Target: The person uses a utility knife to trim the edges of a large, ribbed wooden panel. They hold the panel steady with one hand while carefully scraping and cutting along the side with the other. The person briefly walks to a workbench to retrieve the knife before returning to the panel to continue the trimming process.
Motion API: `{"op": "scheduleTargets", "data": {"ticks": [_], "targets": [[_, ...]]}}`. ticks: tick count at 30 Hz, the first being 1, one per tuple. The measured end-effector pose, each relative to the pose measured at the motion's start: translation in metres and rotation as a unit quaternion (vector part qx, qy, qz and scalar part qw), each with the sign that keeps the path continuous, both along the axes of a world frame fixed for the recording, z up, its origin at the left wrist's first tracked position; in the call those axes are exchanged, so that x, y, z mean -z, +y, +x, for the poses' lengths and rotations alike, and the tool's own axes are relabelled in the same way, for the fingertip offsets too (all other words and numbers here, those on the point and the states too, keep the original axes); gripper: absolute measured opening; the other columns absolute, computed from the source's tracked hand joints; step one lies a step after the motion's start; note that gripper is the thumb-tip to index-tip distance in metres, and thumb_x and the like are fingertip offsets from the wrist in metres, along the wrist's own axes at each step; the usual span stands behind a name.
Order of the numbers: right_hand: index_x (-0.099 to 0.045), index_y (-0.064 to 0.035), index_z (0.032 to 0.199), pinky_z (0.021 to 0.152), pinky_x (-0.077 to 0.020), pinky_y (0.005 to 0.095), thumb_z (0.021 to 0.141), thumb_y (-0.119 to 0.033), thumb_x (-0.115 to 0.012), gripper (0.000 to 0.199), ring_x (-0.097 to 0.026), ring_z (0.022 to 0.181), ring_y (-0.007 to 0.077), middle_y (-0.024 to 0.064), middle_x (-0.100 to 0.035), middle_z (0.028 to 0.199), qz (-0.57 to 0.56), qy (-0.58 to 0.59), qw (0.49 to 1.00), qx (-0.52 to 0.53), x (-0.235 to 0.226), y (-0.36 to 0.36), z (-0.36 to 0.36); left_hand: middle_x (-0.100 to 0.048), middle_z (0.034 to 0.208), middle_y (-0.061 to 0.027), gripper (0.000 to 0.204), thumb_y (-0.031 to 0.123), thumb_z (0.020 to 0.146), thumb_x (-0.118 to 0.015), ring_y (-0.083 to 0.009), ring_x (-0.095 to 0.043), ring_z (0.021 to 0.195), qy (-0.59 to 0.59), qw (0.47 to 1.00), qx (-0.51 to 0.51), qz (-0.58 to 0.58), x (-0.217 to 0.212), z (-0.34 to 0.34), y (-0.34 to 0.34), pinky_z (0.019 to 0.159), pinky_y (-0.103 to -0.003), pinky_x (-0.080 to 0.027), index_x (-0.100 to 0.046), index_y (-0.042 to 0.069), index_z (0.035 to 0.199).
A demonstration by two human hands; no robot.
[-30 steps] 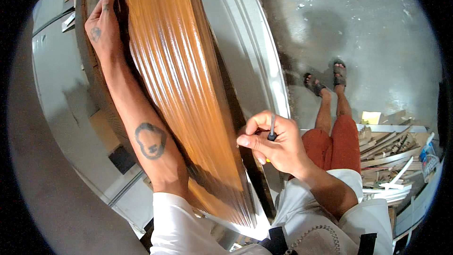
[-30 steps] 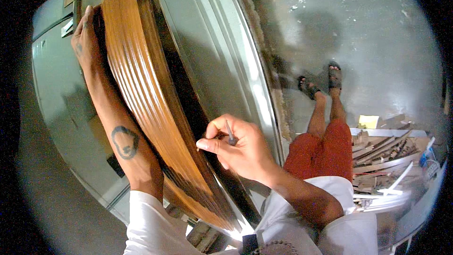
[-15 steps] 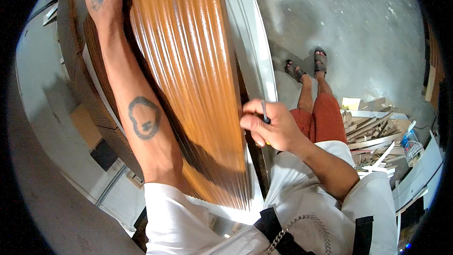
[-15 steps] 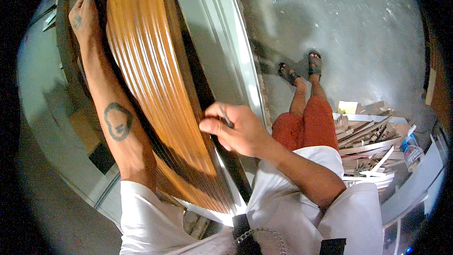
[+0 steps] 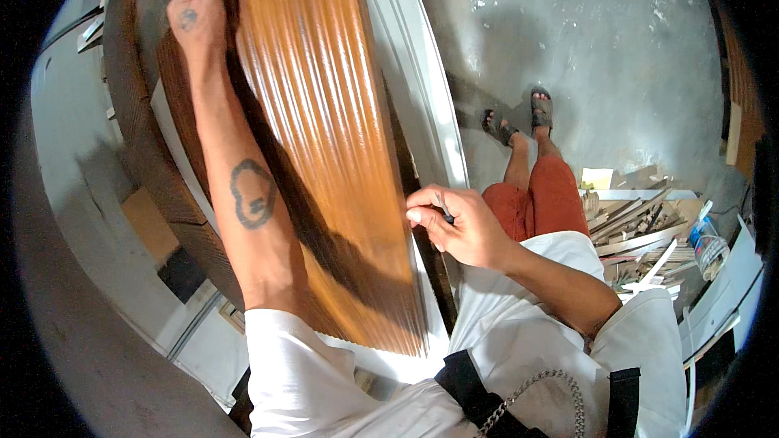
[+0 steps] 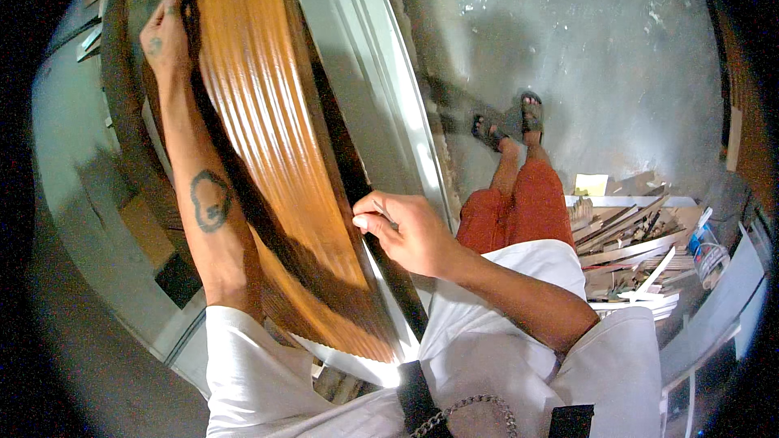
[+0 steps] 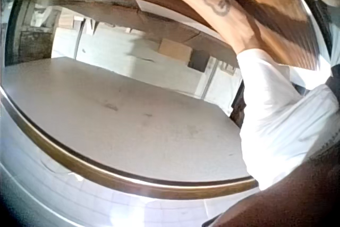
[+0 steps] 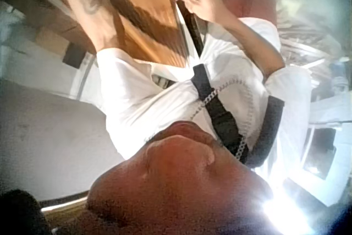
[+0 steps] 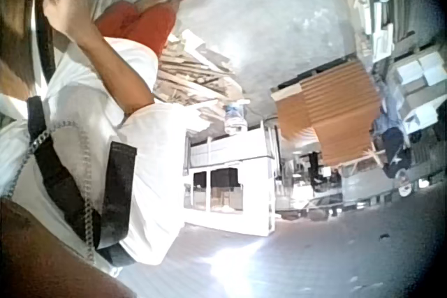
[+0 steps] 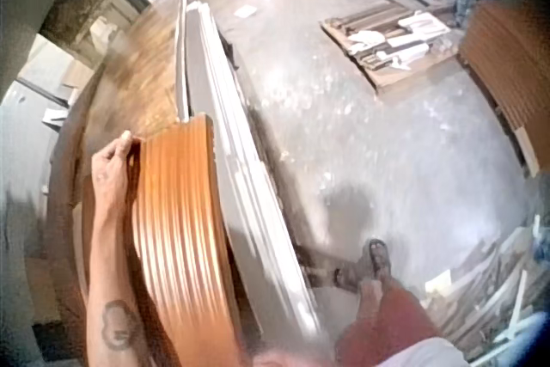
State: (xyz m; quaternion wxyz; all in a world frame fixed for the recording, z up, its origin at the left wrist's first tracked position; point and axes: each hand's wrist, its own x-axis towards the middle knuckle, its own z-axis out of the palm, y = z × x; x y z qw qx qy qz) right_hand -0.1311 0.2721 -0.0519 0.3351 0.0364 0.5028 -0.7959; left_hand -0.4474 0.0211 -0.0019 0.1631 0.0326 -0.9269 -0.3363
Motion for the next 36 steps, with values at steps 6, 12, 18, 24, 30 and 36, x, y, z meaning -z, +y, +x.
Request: {"op": "scheduleTargets", "data": {"ticks": [6, 12, 18, 24, 30, 36], "targets": [[-0.057, 0.0001, 0.093, 0.057, -0.0447, 0.0292, 0.098, -0.008, -0.054, 0.01, -0.053, 0.06, 0.0125, 0.0063, -0.056, 0.07, 0.103, 0.201, 0.971, 0.079, -0.011, -0.001, -0.009, -0.072, 0.091, -0.0101, 0.043, 0.05, 0.093, -0.059, -0.0205, -0.063, 0.089, -0.069, 0.994, -0.025, -0.078, -0.02, 0.009, 0.015, 0.086, -0.038, -0.049, -0.076, 0.012, 0.104], [-0.055, -0.0045, 0.087, 0.048, -0.0405, 0.0237, 0.103, -0.018, -0.049, 0.021, -0.048, 0.049, 0.0057, 0.003, -0.057, 0.069, -0.008, -0.14, 0.987, 0.082, -0.004, 0.023, -0.05, -0.069, 0.095, -0.009, 0.038, 0.041, 0.095, -0.06, -0.0252, -0.06, 0.096, -0.064, 0.996, 0.051, -0.02, -0.014, 0.0, 0.008, 0.097, -0.042, -0.041, -0.074, 0.006, 0.101], [-0.056, -0.0013, 0.116, 0.044, -0.0396, 0.0195, 0.102, -0.021, -0.051, 0.025, -0.046, 0.046, 0.003, 0.0069, -0.066, 0.086, -0.017, -0.018, 0.994, 0.103, -0.012, 0.033, -0.168, -0.066, 0.096, -0.0076, 0.03, 0.033, 0.094, -0.061, -0.0263, -0.056, 0.099, -0.054, 0.985, 0.104, -0.129, -0.029, 0.001, 0.023, 0.106, -0.042, -0.03, -0.07, 0.004, 0.094], [-0.05, -0.0027, 0.133, 0.043, -0.0401, 0.0212, 0.101, -0.028, -0.054, 0.041, -0.048, 0.047, 0.0043, 0.0038, -0.062, 0.086, -0.091, -0.023, 0.995, 0.036, 0.011, 0.024, -0.264, -0.066, 0.094, -0.0069, 0.027, 0.027, 0.096, -0.06, -0.0238, -0.059, 0.098, -0.088, 0.987, 0.064, -0.117, -0.026, -0.004, 0.036, 0.111, -0.047, -0.027, -0.07, 0.003, 0.092], [-0.057, -0.0059, 0.122, 0.04, -0.0338, 0.0205, 0.099, -0.041, -0.055, 0.042, -0.047, 0.045, 0.005, -0.0029, -0.058, 0.085, -0.303, -0.285, 0.91, 0.006, 0.019, 0.012, -0.277, -0.063, 0.091, -0.0074, 0.033, 0.03, 0.097, -0.059, -0.0243, -0.057, 0.097, -0.11, 0.989, 0.001, -0.103, -0.019, -0.006, 0.038, 0.113, -0.049, -0.026, -0.069, 0.0, 0.088], [-0.059, -0.008, 0.104, 0.041, -0.0322, 0.0207, 0.094, -0.039, -0.06, 0.033, -0.044, 0.054, 0.0048, -0.0011, -0.057, 0.094, -0.321, -0.319, 0.89, 0.053, 0.006, 0.01, -0.296, -0.06, 0.092, -0.0078, 0.034, 0.03, 0.099, -0.056, -0.0231, -0.054, 0.095, -0.118, 0.98, 0.025, -0.157, -0.021, -0.01, 0.04, 0.096, -0.042, -0.036, -0.068, 0.0, 0.088]]}}
